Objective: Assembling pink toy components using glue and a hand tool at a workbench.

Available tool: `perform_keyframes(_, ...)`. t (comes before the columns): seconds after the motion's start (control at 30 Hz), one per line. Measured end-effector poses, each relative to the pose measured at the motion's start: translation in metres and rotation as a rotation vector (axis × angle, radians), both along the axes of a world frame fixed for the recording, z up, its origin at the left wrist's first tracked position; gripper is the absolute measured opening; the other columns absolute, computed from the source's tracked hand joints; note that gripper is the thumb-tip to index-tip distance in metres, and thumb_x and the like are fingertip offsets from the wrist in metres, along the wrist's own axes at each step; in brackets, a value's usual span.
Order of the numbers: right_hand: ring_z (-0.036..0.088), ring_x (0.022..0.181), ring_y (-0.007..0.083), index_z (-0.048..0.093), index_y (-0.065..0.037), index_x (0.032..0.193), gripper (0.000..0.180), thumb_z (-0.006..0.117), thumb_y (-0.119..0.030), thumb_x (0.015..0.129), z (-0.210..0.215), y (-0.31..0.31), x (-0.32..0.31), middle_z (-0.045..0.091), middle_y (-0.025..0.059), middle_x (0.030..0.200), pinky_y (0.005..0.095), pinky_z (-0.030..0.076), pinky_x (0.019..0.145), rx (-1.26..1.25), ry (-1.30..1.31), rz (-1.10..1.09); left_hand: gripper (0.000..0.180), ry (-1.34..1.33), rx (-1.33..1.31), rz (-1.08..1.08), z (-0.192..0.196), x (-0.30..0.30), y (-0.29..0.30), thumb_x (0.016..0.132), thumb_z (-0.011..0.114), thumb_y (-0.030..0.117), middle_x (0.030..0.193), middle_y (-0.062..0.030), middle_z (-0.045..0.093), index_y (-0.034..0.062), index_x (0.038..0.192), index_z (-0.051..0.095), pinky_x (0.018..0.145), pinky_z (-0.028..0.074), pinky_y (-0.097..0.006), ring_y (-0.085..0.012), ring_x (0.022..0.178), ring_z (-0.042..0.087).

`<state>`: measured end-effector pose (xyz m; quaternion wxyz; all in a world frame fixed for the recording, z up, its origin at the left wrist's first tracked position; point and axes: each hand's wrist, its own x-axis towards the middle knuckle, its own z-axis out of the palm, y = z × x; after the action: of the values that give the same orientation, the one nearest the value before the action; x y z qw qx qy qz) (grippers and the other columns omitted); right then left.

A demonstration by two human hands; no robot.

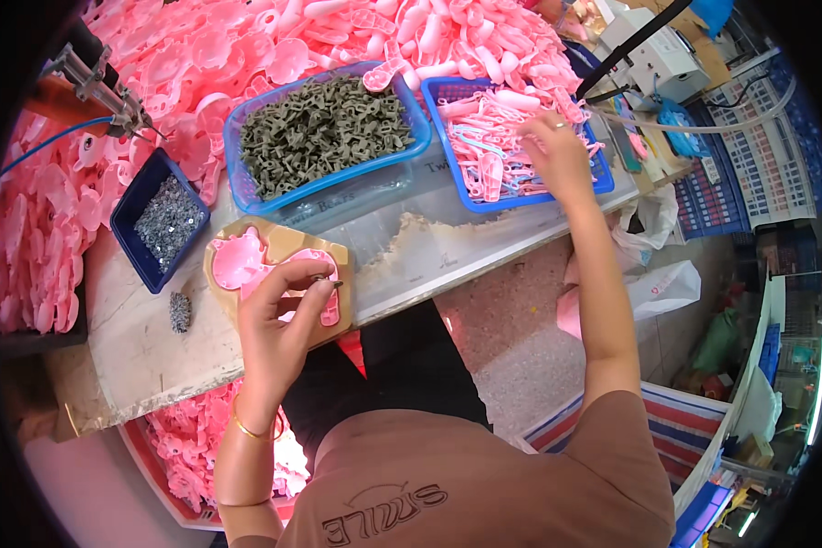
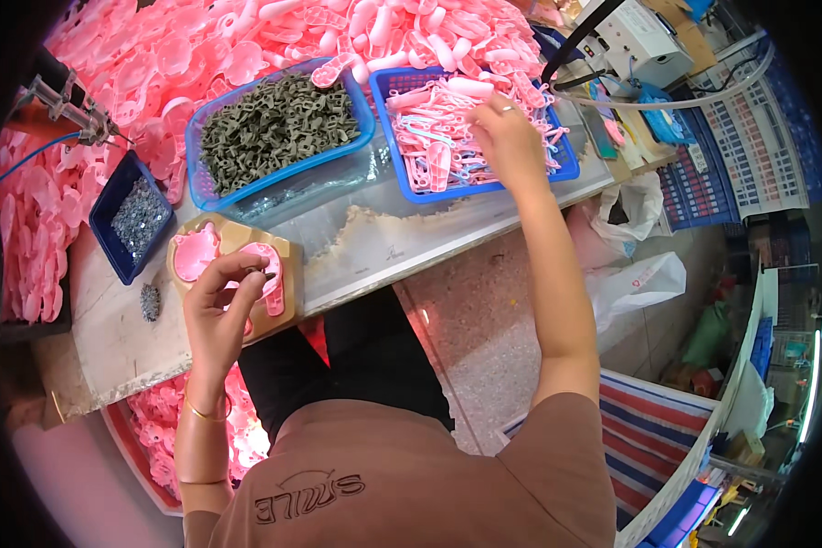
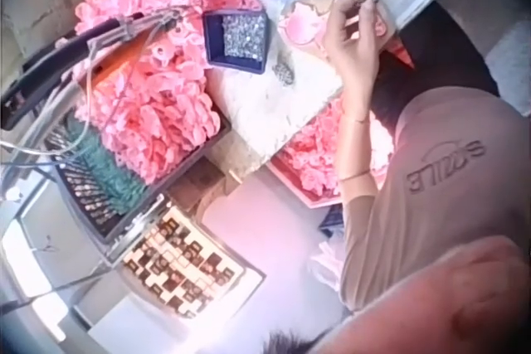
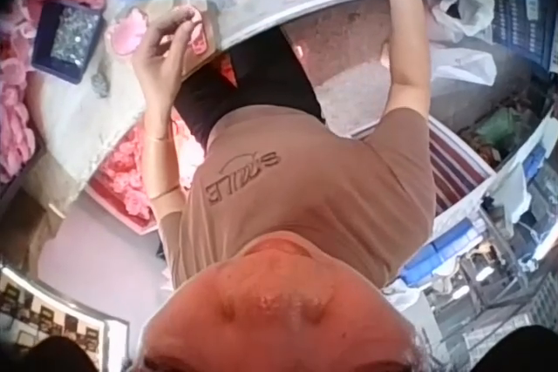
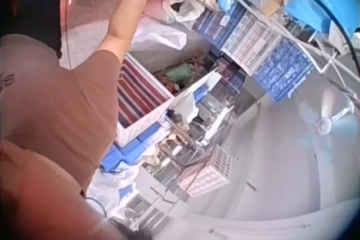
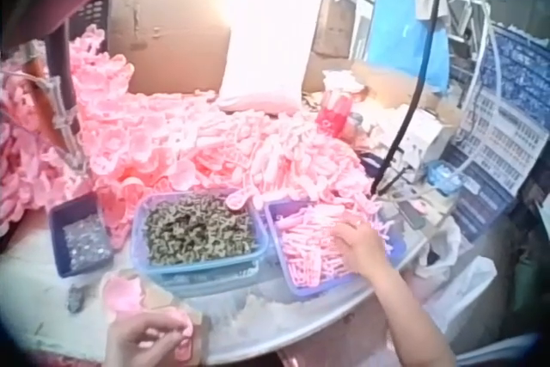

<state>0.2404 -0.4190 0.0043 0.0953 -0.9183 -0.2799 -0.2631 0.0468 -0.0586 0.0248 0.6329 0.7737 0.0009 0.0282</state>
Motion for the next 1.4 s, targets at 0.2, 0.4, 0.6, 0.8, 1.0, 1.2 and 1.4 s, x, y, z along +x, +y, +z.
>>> perform_keyframes(0.2,0.068,0.079,0.0109,0.069,0.001,0.097,0.021,0.076,-0.015,0.085,0.019,-0.024,0.001,0.071,0.0047,0.086,0.0250,0.052,0.067,0.731,0.464,-0.167,0.015,0.081,-0.213,0.011,-0.006,0.000,0.007,0.094,0.065,0.005,0.103,-0.0046,0.069,-0.0023,0.107,0.067,0.079,0.053,-0.024,-0.0095,0.089,0.065)
perform_keyframes(0.4,0.071,0.083,0.0138,0.066,0.001,0.100,0.016,0.069,-0.013,0.091,0.039,-0.034,-0.010,0.070,0.0058,0.088,0.0227,0.056,0.068,0.977,0.498,-0.249,0.018,0.126,-0.205,0.001,-0.011,-0.001,0.011,0.094,0.066,0.006,0.103,-0.0055,0.070,-0.0035,0.109,0.066,0.079,0.053,-0.024,-0.0099,0.092,0.066)
perform_keyframes(0.6,0.070,0.080,0.0142,0.064,0.000,0.103,0.013,0.064,-0.006,0.091,0.058,0.009,-0.029,0.070,0.0084,0.092,0.0224,0.054,0.068,1.174,0.684,-0.047,0.018,0.139,-0.264,0.082,-0.008,-0.001,0.010,0.096,0.064,0.008,0.104,-0.0076,0.070,-0.0041,0.109,0.066,0.080,0.055,-0.025,-0.0101,0.092,0.066)
perform_keyframes(0.8,0.066,0.072,0.0124,0.064,-0.002,0.087,0.011,0.073,0.003,0.082,0.050,0.123,-0.100,0.071,0.0108,0.086,0.0220,0.052,0.064,0.999,1.207,0.301,0.021,0.164,-0.283,0.134,-0.011,0.007,0.005,0.094,0.068,0.014,0.095,-0.0062,0.071,-0.0051,0.102,0.068,0.074,0.056,-0.023,-0.0090,0.080,0.067)
perform_keyframes(1.0,0.071,0.078,0.0172,0.061,0.000,0.089,0.014,0.073,0.005,0.083,0.020,0.166,-0.118,0.071,0.0126,0.086,0.0252,0.057,0.067,1.153,1.238,0.370,0.017,0.206,-0.452,0.149,-0.009,0.001,0.007,0.097,0.065,0.016,0.094,-0.0070,0.070,-0.0019,0.097,0.065,0.077,0.056,-0.024,-0.0099,0.081,0.066)
perform_keyframes(1.2,0.072,0.078,0.0178,0.061,0.000,0.088,0.012,0.072,0.003,0.086,0.018,0.169,-0.122,0.071,0.0124,0.086,0.0255,0.057,0.068,1.133,1.230,0.344,0.016,0.191,-0.471,0.159,-0.013,-0.002,0.010,0.097,0.065,0.015,0.090,-0.0068,0.069,-0.0010,0.094,0.065,0.076,0.056,-0.024,-0.0098,0.081,0.067)
perform_keyframes(1.4,0.071,0.078,0.0165,0.061,0.001,0.088,0.011,0.072,0.003,0.086,0.017,0.175,-0.131,0.071,0.0123,0.085,0.0251,0.056,0.068,1.110,1.120,0.307,0.016,0.169,-0.401,0.177,-0.012,-0.002,0.008,0.096,0.065,0.014,0.089,-0.0059,0.069,-0.0024,0.097,0.066,0.073,0.055,-0.023,-0.0090,0.080,0.066)
